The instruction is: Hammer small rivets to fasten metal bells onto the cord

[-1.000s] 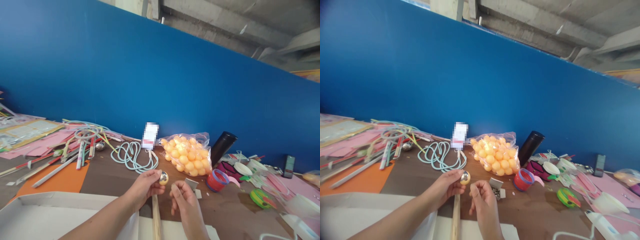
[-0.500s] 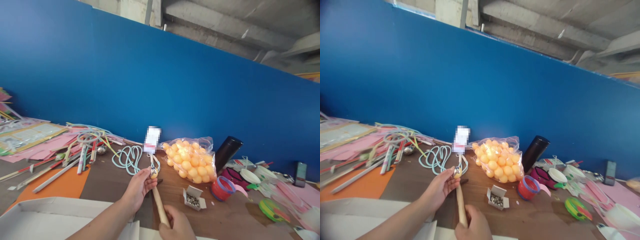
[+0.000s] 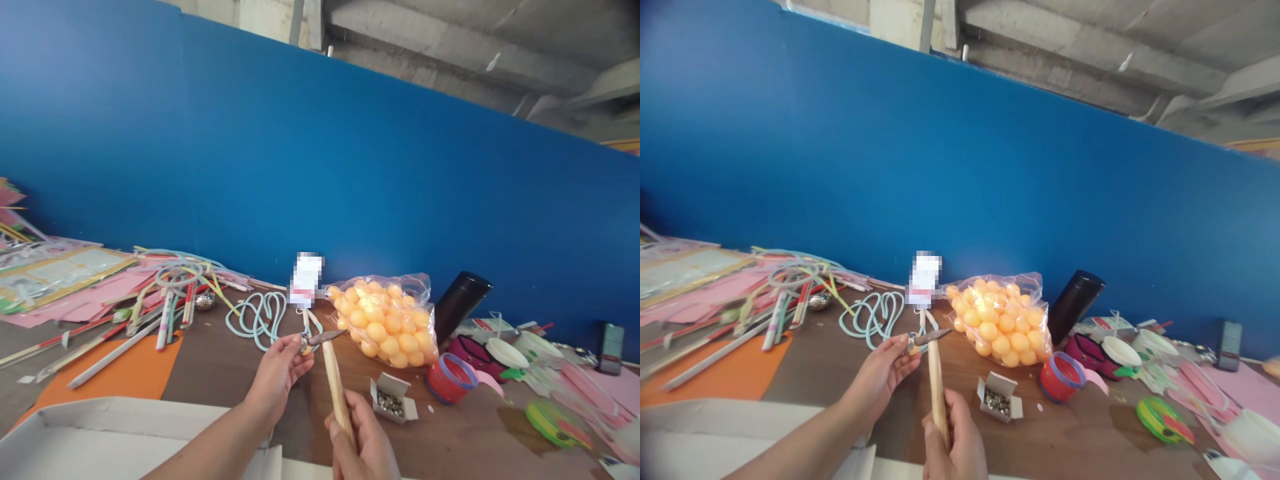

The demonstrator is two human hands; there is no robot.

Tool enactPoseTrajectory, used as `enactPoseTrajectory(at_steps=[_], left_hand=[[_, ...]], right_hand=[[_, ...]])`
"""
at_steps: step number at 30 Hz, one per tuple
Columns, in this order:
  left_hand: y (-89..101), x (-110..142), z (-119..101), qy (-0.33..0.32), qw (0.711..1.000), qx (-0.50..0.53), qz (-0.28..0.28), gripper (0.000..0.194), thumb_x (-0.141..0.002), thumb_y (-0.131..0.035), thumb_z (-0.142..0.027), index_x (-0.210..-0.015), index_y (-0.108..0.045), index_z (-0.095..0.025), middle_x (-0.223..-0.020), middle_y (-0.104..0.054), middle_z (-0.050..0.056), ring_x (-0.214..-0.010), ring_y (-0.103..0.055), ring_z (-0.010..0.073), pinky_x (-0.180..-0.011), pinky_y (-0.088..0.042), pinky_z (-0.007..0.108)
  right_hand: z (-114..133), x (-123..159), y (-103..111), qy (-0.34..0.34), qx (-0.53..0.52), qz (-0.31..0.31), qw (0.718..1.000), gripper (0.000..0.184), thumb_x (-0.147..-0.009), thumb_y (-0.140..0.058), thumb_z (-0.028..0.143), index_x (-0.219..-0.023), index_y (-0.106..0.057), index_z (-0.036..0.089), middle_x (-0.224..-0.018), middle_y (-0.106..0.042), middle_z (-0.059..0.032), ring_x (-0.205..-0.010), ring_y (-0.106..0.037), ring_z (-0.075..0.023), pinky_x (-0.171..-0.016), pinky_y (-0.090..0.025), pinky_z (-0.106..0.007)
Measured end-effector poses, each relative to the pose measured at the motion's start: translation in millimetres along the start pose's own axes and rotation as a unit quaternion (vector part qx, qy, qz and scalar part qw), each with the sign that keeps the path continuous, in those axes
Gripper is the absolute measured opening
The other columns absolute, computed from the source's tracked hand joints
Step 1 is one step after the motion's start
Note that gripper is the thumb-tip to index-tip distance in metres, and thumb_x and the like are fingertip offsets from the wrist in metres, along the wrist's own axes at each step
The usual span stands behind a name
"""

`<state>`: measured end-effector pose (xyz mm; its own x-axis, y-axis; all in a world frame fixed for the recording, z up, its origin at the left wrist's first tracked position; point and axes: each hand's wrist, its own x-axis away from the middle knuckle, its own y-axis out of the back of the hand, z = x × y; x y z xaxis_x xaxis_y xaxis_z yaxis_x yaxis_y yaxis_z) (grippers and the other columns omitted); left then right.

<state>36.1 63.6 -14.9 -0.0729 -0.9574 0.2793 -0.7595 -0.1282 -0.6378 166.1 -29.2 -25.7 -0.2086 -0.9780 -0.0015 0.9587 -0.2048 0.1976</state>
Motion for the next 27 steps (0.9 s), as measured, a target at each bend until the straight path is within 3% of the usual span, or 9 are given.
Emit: enactPoseTrajectory(at_steps=[16, 21, 27], left_hand=[[-0.5, -0.4, -0.8, -0.01, 1.0, 0.009, 0.003, 0.007, -0.079, -0.059, -0.019, -0.082, -0.056, -0.014, -0.073, -0.063, 0.005, -0.066, -0.064, 0.012, -0.067, -0.054, 0.025], [-1.2, 0.0, -1.8, -0.012, 1.0, 0.005, -0.003, 0.006, -0.079, -0.059, -0.019, -0.08, -0.056, -0.014, -0.071, -0.062, 0.004, -0.064, -0.064, 0.012, -0.065, -0.054, 0.025], [-1.5, 1.5, -2.1, -0.013, 1.0, 0.0, -0.006, 0.007, -0.079, -0.059, -0.02, -0.082, -0.056, -0.014, -0.072, -0.063, 0.004, -0.067, -0.065, 0.0127, -0.066, -0.054, 0.025]], right_hand=[[0.7, 2.4, 0.7, 0.015, 0.011, -0.023, 1.0, 0.041, -0.073, -0.054, 0.04, -0.106, -0.05, 0.017, -0.074, -0.06, -0.0019, -0.032, -0.044, -0.0056, -0.03, -0.033, -0.016], [1.4, 3.0, -0.2, 0.006, 0.024, -0.007, 1.0, 0.04, -0.073, -0.053, 0.042, -0.104, -0.053, 0.016, -0.061, -0.057, 0.0009, -0.033, -0.045, -0.007, -0.032, -0.035, -0.016], [3.6, 2.2, 0.1, 0.009, 0.016, -0.016, 1.0, 0.04, -0.074, -0.053, 0.042, -0.105, -0.052, 0.016, -0.063, -0.058, 0.0005, -0.032, -0.044, -0.007, -0.029, -0.03, -0.016]])
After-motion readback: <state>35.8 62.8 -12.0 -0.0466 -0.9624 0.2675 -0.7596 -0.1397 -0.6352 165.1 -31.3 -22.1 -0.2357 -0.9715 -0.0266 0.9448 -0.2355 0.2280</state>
